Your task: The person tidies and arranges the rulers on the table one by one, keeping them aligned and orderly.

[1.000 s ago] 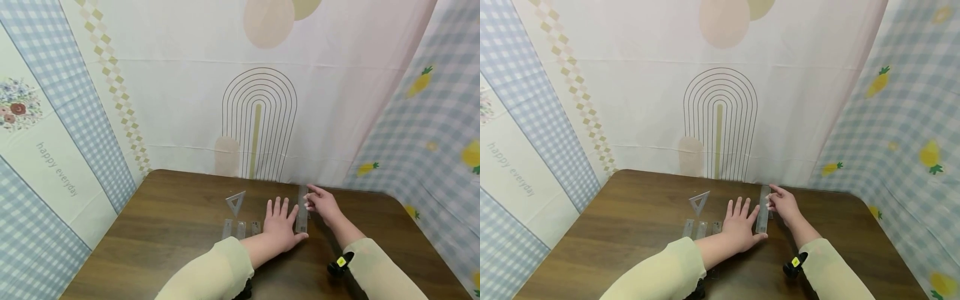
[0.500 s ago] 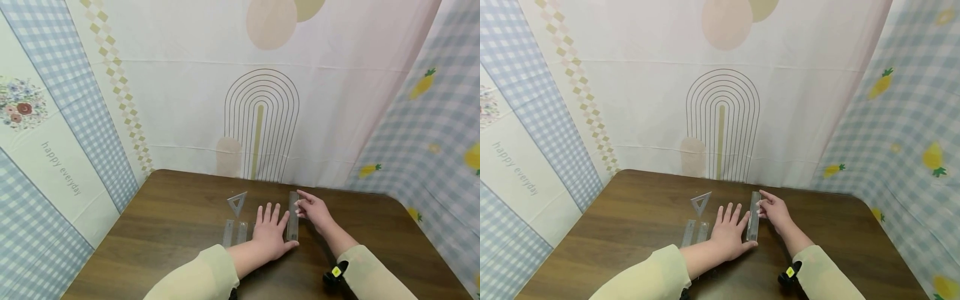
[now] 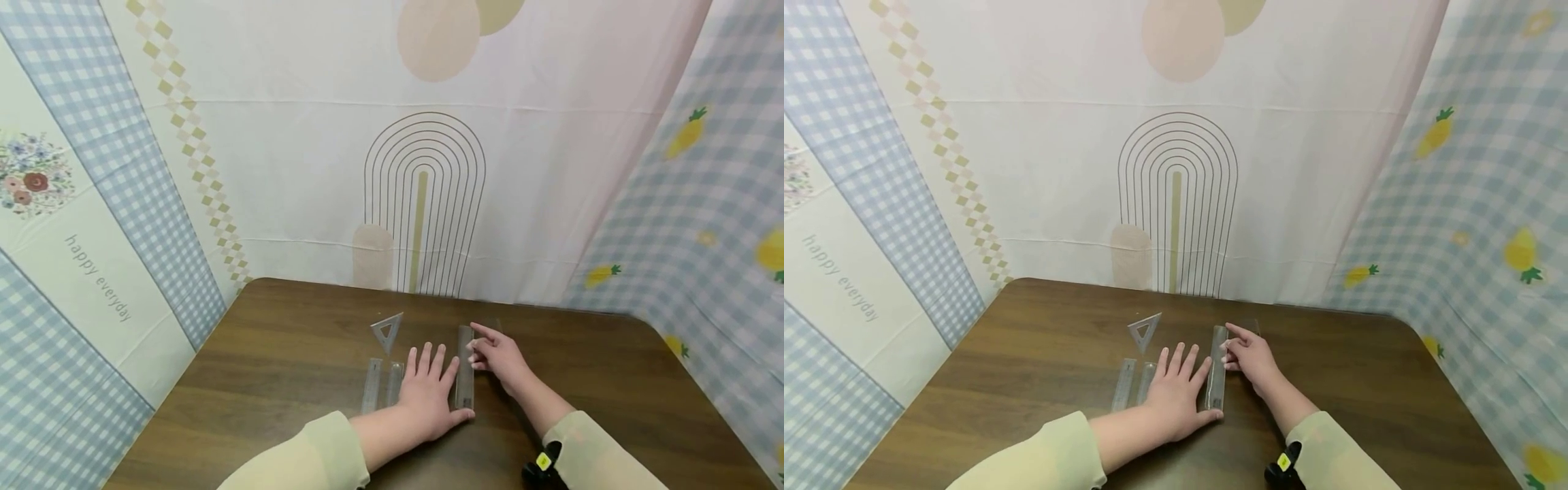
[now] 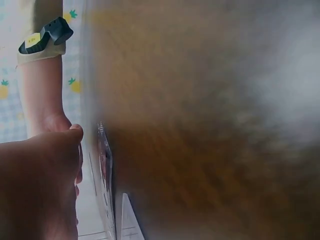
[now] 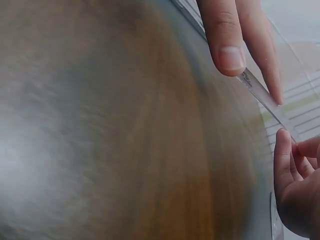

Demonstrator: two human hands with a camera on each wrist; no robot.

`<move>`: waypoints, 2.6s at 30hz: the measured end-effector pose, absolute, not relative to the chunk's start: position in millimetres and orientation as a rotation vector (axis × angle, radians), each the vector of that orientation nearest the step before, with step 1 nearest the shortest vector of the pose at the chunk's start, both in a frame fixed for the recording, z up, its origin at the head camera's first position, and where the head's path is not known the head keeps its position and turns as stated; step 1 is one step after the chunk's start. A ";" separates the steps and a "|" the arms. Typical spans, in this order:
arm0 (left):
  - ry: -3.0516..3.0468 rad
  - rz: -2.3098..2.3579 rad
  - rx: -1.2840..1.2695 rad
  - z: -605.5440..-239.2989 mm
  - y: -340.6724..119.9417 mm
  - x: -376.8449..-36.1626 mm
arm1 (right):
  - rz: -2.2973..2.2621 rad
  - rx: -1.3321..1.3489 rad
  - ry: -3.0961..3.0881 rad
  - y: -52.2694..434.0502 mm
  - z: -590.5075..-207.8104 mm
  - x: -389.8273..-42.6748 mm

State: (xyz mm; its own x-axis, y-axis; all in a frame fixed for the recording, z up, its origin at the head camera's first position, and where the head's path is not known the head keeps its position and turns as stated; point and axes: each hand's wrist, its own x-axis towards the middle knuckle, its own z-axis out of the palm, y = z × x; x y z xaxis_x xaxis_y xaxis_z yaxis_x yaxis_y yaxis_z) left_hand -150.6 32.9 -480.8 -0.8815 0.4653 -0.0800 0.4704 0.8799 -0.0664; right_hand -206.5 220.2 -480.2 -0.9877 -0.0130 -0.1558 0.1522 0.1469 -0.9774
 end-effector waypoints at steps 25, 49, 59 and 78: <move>3.027 -0.252 0.805 -484.3 13.1 -115.7 | -1.923 0.159 2.223 196.4 -489.8 -178.9; 2.956 -0.209 0.818 -480.8 -1.0 -100.6 | -1.728 0.091 2.305 179.2 -484.5 -168.7; 2.942 -0.226 0.827 -478.9 -2.7 -101.9 | -1.612 0.078 2.370 177.2 -478.0 -170.1; 2.921 -0.261 0.827 -476.2 -4.3 -102.6 | -1.454 0.007 2.440 180.7 -477.2 -172.7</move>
State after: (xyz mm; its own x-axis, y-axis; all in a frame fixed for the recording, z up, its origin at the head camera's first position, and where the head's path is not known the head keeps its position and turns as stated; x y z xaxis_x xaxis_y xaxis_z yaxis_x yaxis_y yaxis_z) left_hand -102.6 -4.3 -476.2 -0.8486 0.5110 -0.1368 0.5272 0.8385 -0.1381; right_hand -172.7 180.7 -477.2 -0.9549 -0.1476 -0.2576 0.1563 0.4878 -0.8588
